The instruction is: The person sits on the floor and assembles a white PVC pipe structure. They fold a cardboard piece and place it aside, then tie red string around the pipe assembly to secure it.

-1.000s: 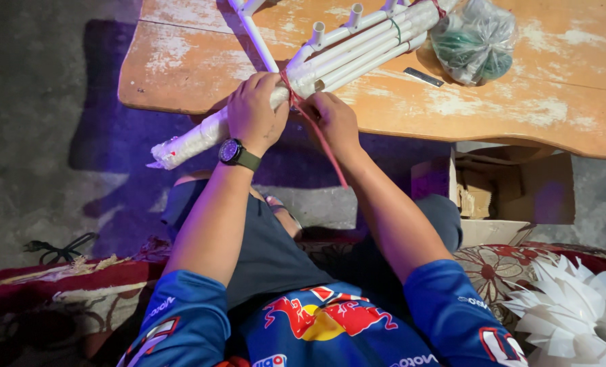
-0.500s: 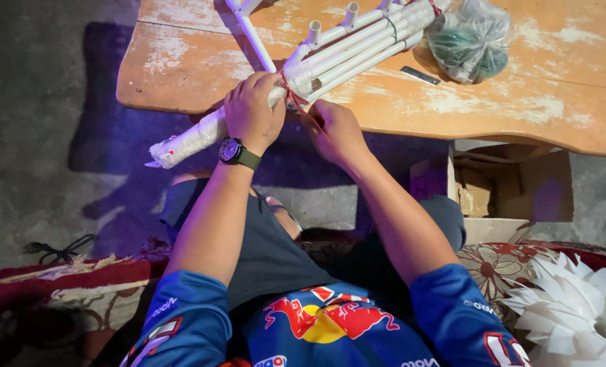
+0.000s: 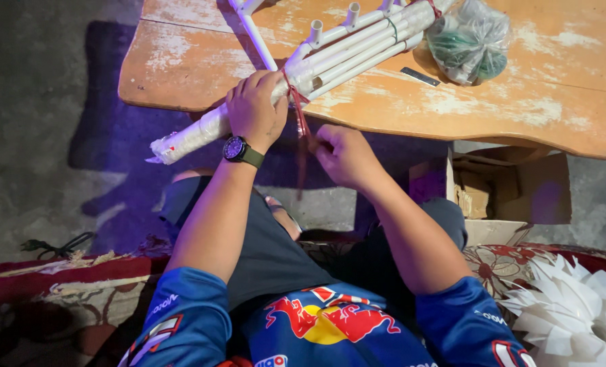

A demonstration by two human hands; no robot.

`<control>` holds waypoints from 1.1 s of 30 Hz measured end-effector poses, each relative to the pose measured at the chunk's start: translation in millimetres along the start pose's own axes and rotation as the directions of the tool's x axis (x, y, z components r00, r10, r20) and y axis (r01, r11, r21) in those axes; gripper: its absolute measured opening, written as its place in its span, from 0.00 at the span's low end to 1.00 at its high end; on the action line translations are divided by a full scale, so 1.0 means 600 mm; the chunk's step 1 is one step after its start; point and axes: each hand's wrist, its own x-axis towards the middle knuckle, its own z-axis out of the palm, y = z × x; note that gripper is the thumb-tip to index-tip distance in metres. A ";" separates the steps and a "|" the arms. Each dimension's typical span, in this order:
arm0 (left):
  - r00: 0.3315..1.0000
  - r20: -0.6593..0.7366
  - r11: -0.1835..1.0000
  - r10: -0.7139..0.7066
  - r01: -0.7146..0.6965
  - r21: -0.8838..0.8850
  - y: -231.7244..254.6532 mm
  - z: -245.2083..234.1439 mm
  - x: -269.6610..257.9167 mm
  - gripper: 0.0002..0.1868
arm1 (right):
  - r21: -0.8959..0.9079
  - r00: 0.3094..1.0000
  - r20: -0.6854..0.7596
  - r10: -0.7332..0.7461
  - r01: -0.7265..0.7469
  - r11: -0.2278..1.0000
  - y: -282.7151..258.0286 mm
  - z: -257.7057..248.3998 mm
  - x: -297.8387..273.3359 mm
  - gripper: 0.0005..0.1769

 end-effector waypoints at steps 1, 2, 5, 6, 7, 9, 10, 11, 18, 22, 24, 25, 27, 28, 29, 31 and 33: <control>1.000 -0.011 1.000 0.017 -0.017 0.000 0.001 0.000 -0.001 0.22 | -0.002 1.000 -0.007 0.015 -0.015 1.000 0.002 -0.004 -0.001 0.05; 0.999 -0.022 0.999 0.034 -0.034 -0.016 0.002 0.001 -0.002 0.22 | -0.004 0.999 -0.013 0.029 -0.030 1.000 0.004 -0.008 -0.001 0.06; 0.996 -0.046 0.995 0.079 -0.082 -0.053 0.004 0.003 -0.002 0.21 | 0.026 0.999 -0.046 0.026 -0.025 0.999 0.011 -0.016 0.000 0.08; 0.995 -0.046 0.994 0.089 -0.091 -0.061 0.005 0.005 -0.002 0.20 | 0.042 0.998 -0.058 0.019 -0.017 0.999 0.013 -0.017 -0.001 0.08; 0.994 -0.045 0.993 0.098 -0.101 -0.069 0.006 0.007 -0.002 0.18 | 0.098 0.997 -0.064 0.033 -0.027 0.995 0.015 -0.017 -0.002 0.09; 0.993 -0.066 0.992 0.094 -0.099 -0.080 0.006 0.012 0.001 0.16 | 0.209 0.995 -0.074 0.064 -0.047 0.977 0.019 -0.017 -0.004 0.10; 0.993 -0.075 0.991 0.092 -0.099 -0.086 0.006 0.014 0.001 0.15 | 0.281 0.994 -0.065 0.085 -0.063 0.958 0.021 -0.018 -0.003 0.11; 0.993 -0.076 0.990 0.093 -0.101 -0.099 0.006 0.016 0.002 0.14 | 0.351 0.993 -0.055 0.105 -0.079 0.933 0.023 -0.020 -0.001 0.11; 0.989 -0.097 0.984 0.112 -0.124 -0.130 0.004 0.023 0.005 0.09 | 0.588 0.990 -0.019 0.137 -0.099 0.802 0.037 -0.027 0.007 0.10; 0.992 -0.082 0.985 0.097 -0.107 -0.134 0.005 0.022 0.006 0.09 | 0.715 0.984 -0.037 0.172 -0.094 0.692 0.048 -0.025 0.012 0.10; 0.993 -0.074 0.986 0.095 -0.104 -0.130 0.006 0.020 0.006 0.10 | 0.794 0.975 -0.028 0.219 -0.112 0.597 0.054 -0.024 0.015 0.09; 0.993 -0.070 0.986 0.094 -0.103 -0.129 0.006 0.019 0.006 0.11 | 0.814 0.971 -0.021 0.236 -0.121 0.568 0.057 -0.025 0.017 0.09; 0.993 -0.065 0.986 0.099 -0.107 -0.125 0.006 0.018 0.006 0.13 | 0.851 0.963 -0.006 0.269 -0.137 0.507 0.062 -0.027 0.022 0.09; 0.993 -0.062 0.986 0.102 -0.109 -0.123 0.005 0.017 0.005 0.14 | 0.849 0.967 0.003 0.255 -0.137 0.510 0.064 -0.028 0.022 0.09; 0.993 -0.061 0.985 0.103 -0.111 -0.130 0.004 0.017 0.005 0.14 | 0.847 0.971 0.010 0.240 -0.136 0.514 0.066 -0.028 0.022 0.09; 0.993 -0.060 0.983 0.106 -0.114 -0.143 0.002 0.017 0.006 0.14 | 0.814 0.982 0.045 0.182 -0.142 0.563 0.068 -0.028 0.022 0.08; 0.992 -0.062 0.982 0.108 -0.116 -0.150 -0.001 0.018 0.008 0.14 | 0.747 0.989 0.105 0.099 -0.145 0.649 0.067 -0.024 0.020 0.07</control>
